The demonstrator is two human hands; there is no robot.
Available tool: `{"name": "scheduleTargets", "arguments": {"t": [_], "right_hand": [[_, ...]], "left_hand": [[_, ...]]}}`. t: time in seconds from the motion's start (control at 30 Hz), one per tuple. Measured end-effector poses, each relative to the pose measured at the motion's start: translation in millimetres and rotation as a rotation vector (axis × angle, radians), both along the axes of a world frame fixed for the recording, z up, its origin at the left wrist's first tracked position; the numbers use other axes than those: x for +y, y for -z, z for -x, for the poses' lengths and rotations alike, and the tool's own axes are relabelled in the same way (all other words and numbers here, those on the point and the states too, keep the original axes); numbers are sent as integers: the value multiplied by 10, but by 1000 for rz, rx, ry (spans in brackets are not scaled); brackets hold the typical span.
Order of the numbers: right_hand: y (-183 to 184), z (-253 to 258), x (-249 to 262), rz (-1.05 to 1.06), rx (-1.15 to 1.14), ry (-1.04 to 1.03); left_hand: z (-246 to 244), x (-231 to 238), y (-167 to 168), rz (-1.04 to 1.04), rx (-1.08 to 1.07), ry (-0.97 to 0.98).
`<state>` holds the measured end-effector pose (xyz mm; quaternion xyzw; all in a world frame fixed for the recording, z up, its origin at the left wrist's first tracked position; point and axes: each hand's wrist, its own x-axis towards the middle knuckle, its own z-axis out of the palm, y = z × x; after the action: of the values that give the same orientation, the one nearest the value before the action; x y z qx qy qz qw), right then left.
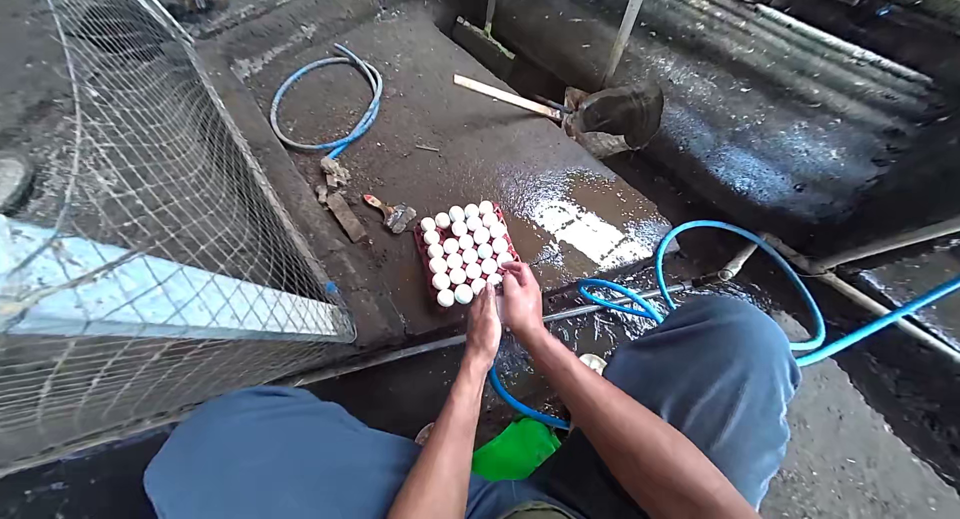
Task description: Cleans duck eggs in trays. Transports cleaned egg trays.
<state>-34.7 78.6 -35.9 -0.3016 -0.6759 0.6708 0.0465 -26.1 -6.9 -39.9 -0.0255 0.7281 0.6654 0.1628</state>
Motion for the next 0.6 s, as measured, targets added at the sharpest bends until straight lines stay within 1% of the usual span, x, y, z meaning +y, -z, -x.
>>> {"name": "scheduleTargets", "arguments": {"t": [0.03, 0.07, 0.1, 0.17, 0.2, 0.23, 0.3, 0.37, 0.4, 0.43, 0.47, 0.5, 0.6], "right_hand": [[29, 46, 27, 123, -47, 42], [33, 53, 11, 180, -89, 66], [-5, 14, -41, 161, -98, 57], [-97, -89, -135, 14, -47, -4], [-76, -87, -145, -5, -23, 8], [-20, -37, -119, 55, -25, 39], [47, 87, -29, 349, -109, 71], [72, 128, 27, 627, -181, 76], [83, 134, 65, 697, -186, 67], [104, 142, 91, 703, -173, 68], [118, 149, 102, 639, -147, 77], [119, 151, 104, 501, -120, 73], [38, 84, 40, -43, -19, -75]], "left_hand": [[8, 15, 22, 48, 10, -17], [17, 4, 25, 34, -9, -16], [27, 15, 23, 33, -28, -51], [50, 50, -35, 48, -72, -119], [64, 43, -42, 41, -102, -110], [85, 13, -41, 15, -154, -74], [142, -26, 10, -60, -242, -46], [177, -63, 35, -201, -327, -7], [203, -92, 51, -278, -358, 39], [235, -113, 82, -328, -368, 77], [269, -121, 118, -349, -363, 100], [301, -107, 135, -341, -350, 97], [315, -4, 115, -292, -307, 50]]}}
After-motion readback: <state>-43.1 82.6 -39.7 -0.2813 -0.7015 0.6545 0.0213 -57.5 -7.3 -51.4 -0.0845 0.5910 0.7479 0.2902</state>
